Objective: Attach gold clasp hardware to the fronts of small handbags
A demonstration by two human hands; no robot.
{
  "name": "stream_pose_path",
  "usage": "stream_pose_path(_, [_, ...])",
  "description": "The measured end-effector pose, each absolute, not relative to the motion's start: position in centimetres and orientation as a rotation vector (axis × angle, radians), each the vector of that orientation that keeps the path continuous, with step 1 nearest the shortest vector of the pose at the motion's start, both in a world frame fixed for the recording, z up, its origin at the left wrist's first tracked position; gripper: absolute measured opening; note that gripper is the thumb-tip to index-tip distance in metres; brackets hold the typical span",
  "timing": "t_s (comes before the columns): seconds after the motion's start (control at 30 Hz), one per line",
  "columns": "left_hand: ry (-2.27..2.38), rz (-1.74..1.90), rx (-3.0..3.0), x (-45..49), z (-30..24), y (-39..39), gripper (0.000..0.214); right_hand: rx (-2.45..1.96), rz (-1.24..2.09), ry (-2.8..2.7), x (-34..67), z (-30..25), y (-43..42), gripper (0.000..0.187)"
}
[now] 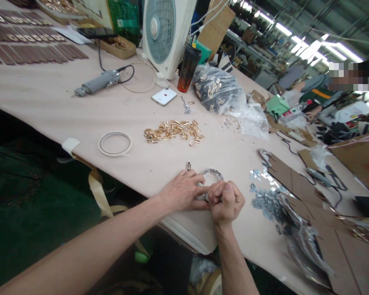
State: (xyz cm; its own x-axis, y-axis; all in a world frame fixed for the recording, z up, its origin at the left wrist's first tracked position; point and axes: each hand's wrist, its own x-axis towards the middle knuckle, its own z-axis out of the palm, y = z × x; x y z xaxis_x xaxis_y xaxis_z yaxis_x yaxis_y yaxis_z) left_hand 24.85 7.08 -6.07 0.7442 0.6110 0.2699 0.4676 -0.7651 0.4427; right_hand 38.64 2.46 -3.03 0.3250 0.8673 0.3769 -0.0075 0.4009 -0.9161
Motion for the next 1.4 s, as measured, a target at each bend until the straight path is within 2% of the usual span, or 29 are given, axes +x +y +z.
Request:
stream_pose_path(0.13, [0.832, 0.569, 2.617, 24.8, -6.0, 7.1, 0.044, -1.043, 0.780, -1.035, 38.6, -2.4, 2.9, 0.041])
stream_pose_path(0.33, [0.828, 0.582, 2.609, 24.7, -5.9, 7.1, 0.055, -0.869, 0.749, -1.006, 38.8, -1.3, 2.1, 0.038])
stream_pose_path(0.5, [0.832, 0.603, 2.582, 24.5, -5.7, 7.0, 0.048, -0.887, 0.715, -1.194, 37.7, -2.2, 1.3, 0.038])
stream_pose_path(0.73, [0.822, 0.581, 2.571, 24.4, -5.8, 7.0, 0.032, -0.935, 0.480, -1.429, 37.5, -4.0, 0.7, 0.037])
stream_pose_path(0.93, [0.830, 0.561, 2.557, 24.4, -5.6, 7.1, 0.032, -1.033, 0.421, -1.466, 37.5, -4.4, 1.6, 0.034])
stream_pose_path(1.23, [0.842, 0.606, 2.577, 24.7, -6.0, 7.1, 0.058, -0.934, 0.699, -1.004, 38.3, -1.2, 2.9, 0.040])
stream_pose_path(1.4, [0.876, 0.607, 2.565, 24.8, -6.0, 7.1, 0.057, -0.952, 0.793, -1.069, 38.1, -1.3, 3.0, 0.041])
